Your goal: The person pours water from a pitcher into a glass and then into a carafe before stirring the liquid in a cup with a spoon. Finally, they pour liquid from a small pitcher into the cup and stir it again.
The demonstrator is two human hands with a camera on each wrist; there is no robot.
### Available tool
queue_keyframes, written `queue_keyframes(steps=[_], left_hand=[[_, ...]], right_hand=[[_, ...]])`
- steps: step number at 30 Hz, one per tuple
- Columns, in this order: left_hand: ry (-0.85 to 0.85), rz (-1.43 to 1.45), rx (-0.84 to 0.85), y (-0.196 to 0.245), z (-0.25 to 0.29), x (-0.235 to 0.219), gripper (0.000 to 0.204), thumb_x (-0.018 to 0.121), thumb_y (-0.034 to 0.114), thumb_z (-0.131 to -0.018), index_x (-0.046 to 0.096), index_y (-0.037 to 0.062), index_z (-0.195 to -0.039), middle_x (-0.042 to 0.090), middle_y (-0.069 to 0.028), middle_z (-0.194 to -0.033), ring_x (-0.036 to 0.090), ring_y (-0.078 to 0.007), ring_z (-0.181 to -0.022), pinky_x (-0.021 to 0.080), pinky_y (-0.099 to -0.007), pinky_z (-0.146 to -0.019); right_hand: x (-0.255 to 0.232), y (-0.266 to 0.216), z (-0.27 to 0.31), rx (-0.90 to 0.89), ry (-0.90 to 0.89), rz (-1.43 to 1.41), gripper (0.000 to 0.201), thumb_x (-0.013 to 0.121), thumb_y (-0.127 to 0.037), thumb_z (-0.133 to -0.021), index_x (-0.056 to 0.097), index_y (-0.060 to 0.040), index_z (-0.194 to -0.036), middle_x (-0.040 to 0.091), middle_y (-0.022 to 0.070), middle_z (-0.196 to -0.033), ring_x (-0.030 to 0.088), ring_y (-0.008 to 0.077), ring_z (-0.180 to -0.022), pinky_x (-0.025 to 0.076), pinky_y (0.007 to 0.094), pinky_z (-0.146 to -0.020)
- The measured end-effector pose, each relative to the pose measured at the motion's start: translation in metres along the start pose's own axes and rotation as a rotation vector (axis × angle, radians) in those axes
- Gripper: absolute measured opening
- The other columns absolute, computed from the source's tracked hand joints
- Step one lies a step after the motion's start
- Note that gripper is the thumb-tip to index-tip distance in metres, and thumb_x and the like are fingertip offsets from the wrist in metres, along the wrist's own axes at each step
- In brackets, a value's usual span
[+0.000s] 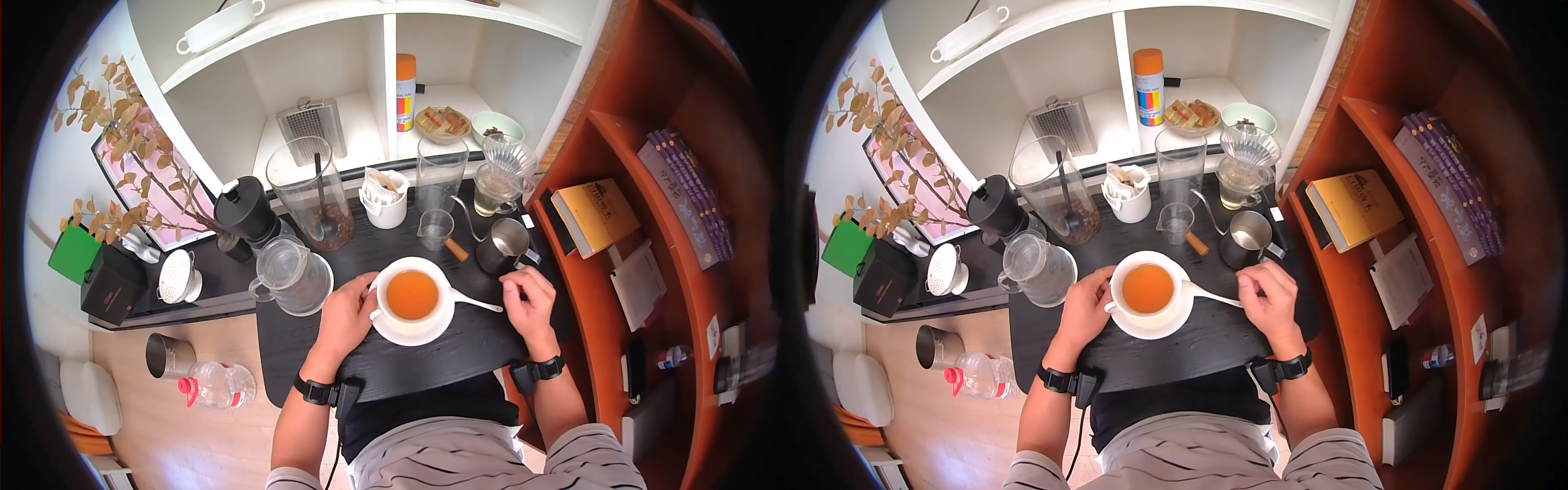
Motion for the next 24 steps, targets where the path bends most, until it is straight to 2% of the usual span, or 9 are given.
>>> queue_keyframes(steps=[3,4,6,7,8,10,15,22,24], left_hand=[[0.001,0.016,-0.004,0.001,0.001,-0.001,0.036,0.071,0.004,-0.096,0.072,0.0036,-0.131,0.066,-0.0068,-0.078,0.061,-0.0134,-0.066,0.052,-0.0304,-0.065],[0.008,0.007,0.005,0.001,0.001,-0.001,0.036,0.071,0.005,-0.096,0.072,0.0036,-0.131,0.066,-0.0068,-0.078,0.061,-0.0137,-0.066,0.052,-0.0305,-0.066],[0.016,0.003,0.012,0.002,0.001,-0.002,0.035,0.071,0.005,-0.096,0.072,0.0037,-0.132,0.067,-0.0068,-0.078,0.061,-0.0140,-0.066,0.052,-0.0306,-0.066],[0.015,0.011,-0.001,0.004,0.001,-0.003,0.032,0.070,0.007,-0.096,0.073,0.0043,-0.128,0.069,-0.0114,-0.082,0.064,-0.0219,-0.068,0.053,-0.0349,-0.066],[0.015,0.019,-0.016,0.004,0.001,-0.003,0.029,0.069,0.008,-0.097,0.074,0.0049,-0.125,0.072,-0.0160,-0.086,0.068,-0.0298,-0.069,0.054,-0.0393,-0.066],[0.021,0.034,-0.017,0.003,0.001,-0.002,0.029,0.069,0.008,-0.097,0.074,0.0049,-0.125,0.072,-0.0160,-0.086,0.068,-0.0299,-0.070,0.054,-0.0393,-0.066],[0.016,0.037,-0.019,0.004,0.001,-0.003,0.030,0.068,0.008,-0.097,0.074,0.0050,-0.126,0.072,-0.0163,-0.086,0.068,-0.0300,-0.070,0.054,-0.0392,-0.067],[0.018,0.047,-0.020,0.003,0.001,-0.002,0.030,0.069,0.007,-0.097,0.074,0.0050,-0.126,0.071,-0.0163,-0.085,0.067,-0.0293,-0.068,0.053,-0.0388,-0.066],[0.024,0.056,-0.012,0.003,0.001,-0.002,0.030,0.069,0.007,-0.097,0.074,0.0050,-0.126,0.071,-0.0160,-0.084,0.066,-0.0289,-0.068,0.053,-0.0388,-0.066]], right_hand=[[-0.019,0.013,-0.001,0.060,0.097,0.067,0.002,0.072,0.002,-0.093,0.073,0.0005,-0.093,0.066,0.0084,-0.079,0.060,0.0157,-0.060,0.046,0.0292,-0.055],[-0.025,0.012,-0.005,0.031,0.131,0.106,0.002,0.071,0.001,-0.095,0.073,0.0007,-0.096,0.065,0.0085,-0.080,0.060,0.0157,-0.064,0.047,0.0285,-0.058],[-0.037,0.025,-0.003,0.151,0.187,0.157,0.003,0.069,0.000,-0.098,0.072,0.0009,-0.098,0.064,0.0079,-0.084,0.059,0.0143,-0.068,0.047,0.0272,-0.062],[-0.041,0.030,-0.003,0.184,0.206,0.146,0.006,0.067,-0.003,-0.100,0.071,0.0010,-0.103,0.064,0.0064,-0.091,0.058,0.0118,-0.074,0.046,0.0258,-0.065],[-0.041,0.034,-0.003,0.181,0.201,0.149,0.006,0.067,-0.003,-0.100,0.071,0.0010,-0.103,0.064,0.0064,-0.091,0.058,0.0118,-0.074,0.046,0.0258,-0.065],[-0.044,0.048,0.001,0.224,0.295,0.111,0.009,0.066,-0.005,-0.102,0.070,0.0010,-0.107,0.063,0.0053,-0.096,0.057,0.0105,-0.077,0.045,0.0248,-0.066],[-0.033,0.057,0.011,0.240,0.234,0.092,0.014,0.063,-0.012,-0.106,0.069,0.0004,-0.110,0.061,0.0053,-0.102,0.056,0.0109,-0.080,0.045,0.0257,-0.069],[-0.030,0.055,0.009,0.268,0.236,0.082,0.013,0.064,-0.010,-0.105,0.069,-0.0002,-0.112,0.061,0.0058,-0.103,0.057,0.0114,-0.081,0.045,0.0259,-0.069],[-0.025,0.057,0.009,0.308,0.183,0.052,0.012,0.065,-0.009,-0.105,0.069,-0.0006,-0.112,0.061,0.0054,-0.103,0.056,0.0110,-0.081,0.045,0.0252,-0.068]])
Point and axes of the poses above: each hand's wrist, its own z-axis away from the middle knuckle, its own x-axis out of the palm, y = z × x, the point moved 7 cm from there along -z, towards the middle knuckle
